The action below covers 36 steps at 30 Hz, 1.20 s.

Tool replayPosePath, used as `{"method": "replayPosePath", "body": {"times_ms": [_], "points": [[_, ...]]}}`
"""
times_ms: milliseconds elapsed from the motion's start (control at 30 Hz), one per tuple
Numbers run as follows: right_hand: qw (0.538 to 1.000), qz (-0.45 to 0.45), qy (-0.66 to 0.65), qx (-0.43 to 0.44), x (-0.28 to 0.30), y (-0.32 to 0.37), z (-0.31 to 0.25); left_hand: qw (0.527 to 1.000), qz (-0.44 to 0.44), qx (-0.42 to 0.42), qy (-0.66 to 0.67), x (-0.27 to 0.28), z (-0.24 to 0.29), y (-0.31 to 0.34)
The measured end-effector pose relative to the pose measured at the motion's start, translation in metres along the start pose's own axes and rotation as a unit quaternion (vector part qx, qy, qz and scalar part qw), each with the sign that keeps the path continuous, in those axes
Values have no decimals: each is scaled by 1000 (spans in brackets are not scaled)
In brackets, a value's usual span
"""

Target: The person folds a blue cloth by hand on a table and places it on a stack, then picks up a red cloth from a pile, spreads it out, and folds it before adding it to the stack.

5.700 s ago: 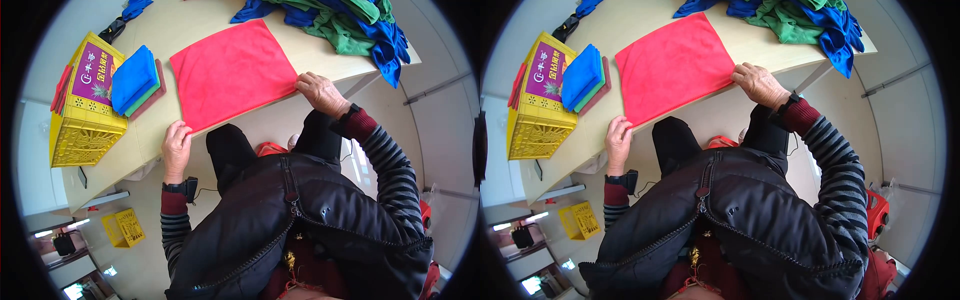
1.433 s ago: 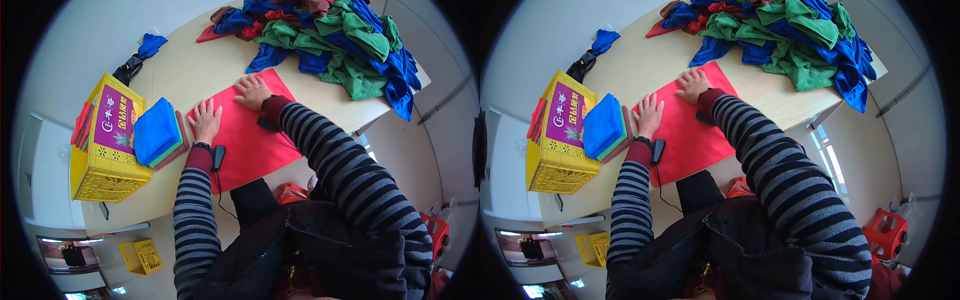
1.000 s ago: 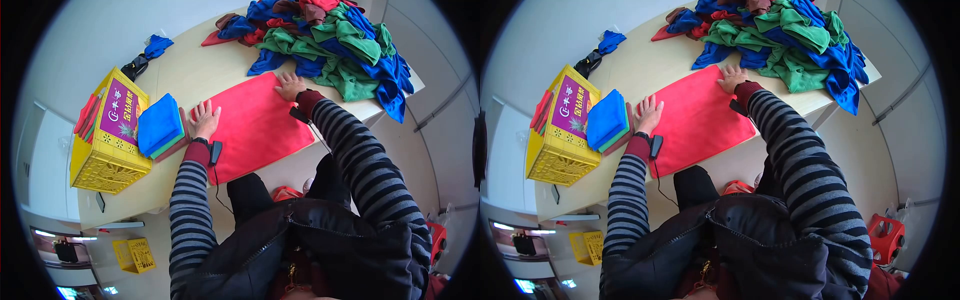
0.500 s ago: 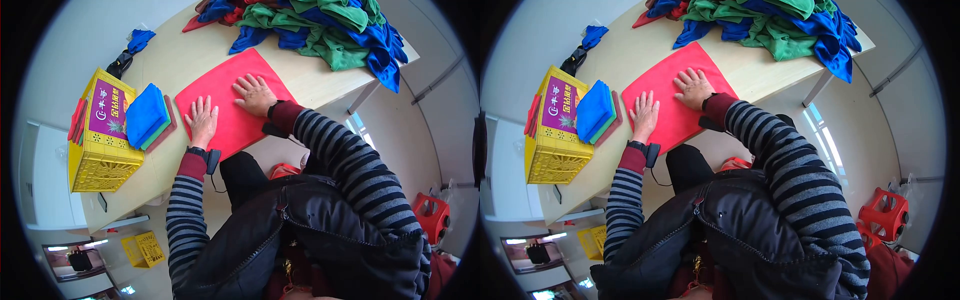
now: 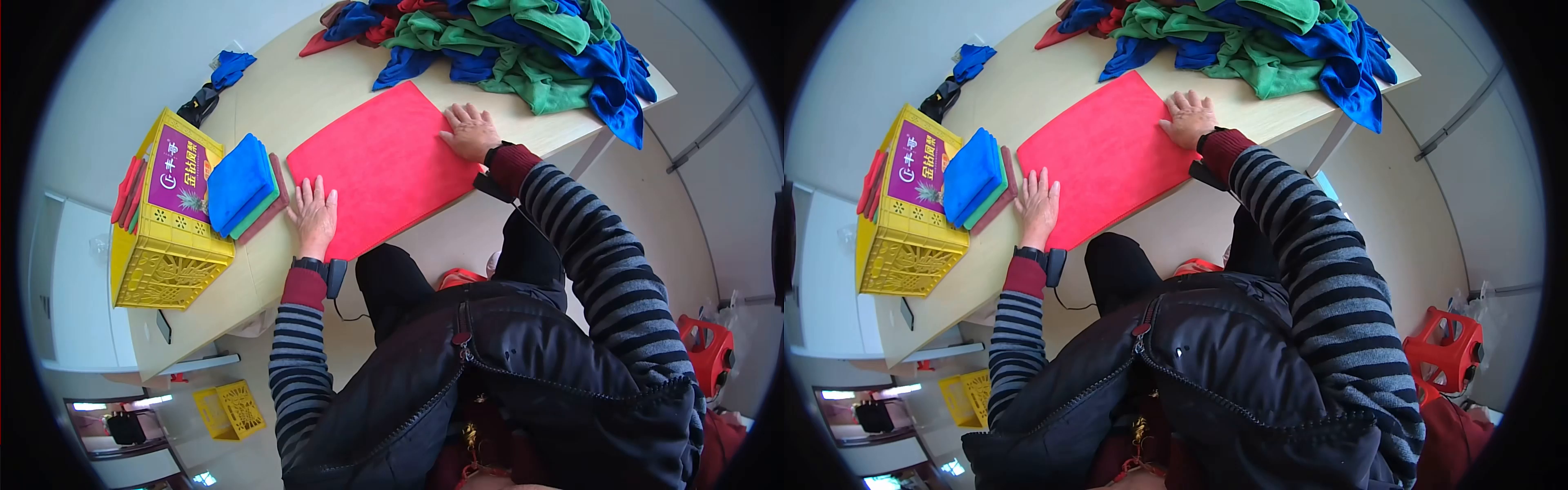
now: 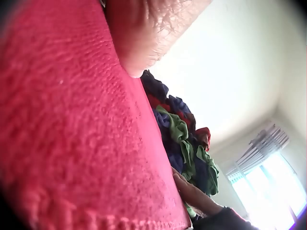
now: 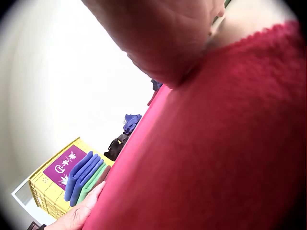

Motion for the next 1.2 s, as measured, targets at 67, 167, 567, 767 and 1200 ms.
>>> {"method": "replayPosePath", "body": {"times_ms": [67,167,567,767,1200], "points": [[1000,-16,11,-15,3,2,-2,1000,8,-10,-25,7,13,7],[996,7,-9,88,9,22,-66,999,20,-49,-8,18,57,18],[982,72,-47,165,-11,95,-86,998,19,-62,-7,7,68,62],[990,106,-15,97,-5,89,-11,999,21,-26,-9,13,45,84],[963,87,-49,250,12,132,-12,970,134,-198,50,47,39,129]]}}
Point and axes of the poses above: each hand's wrist, its own y-axis away from the middle knuckle, its own x-axis out of the back of the hand, z = x × y, the point moved 7 cm from there along -y, towards the middle knuckle, and after that the axes turned 7 degrees about -x, right-handed, at the moved point
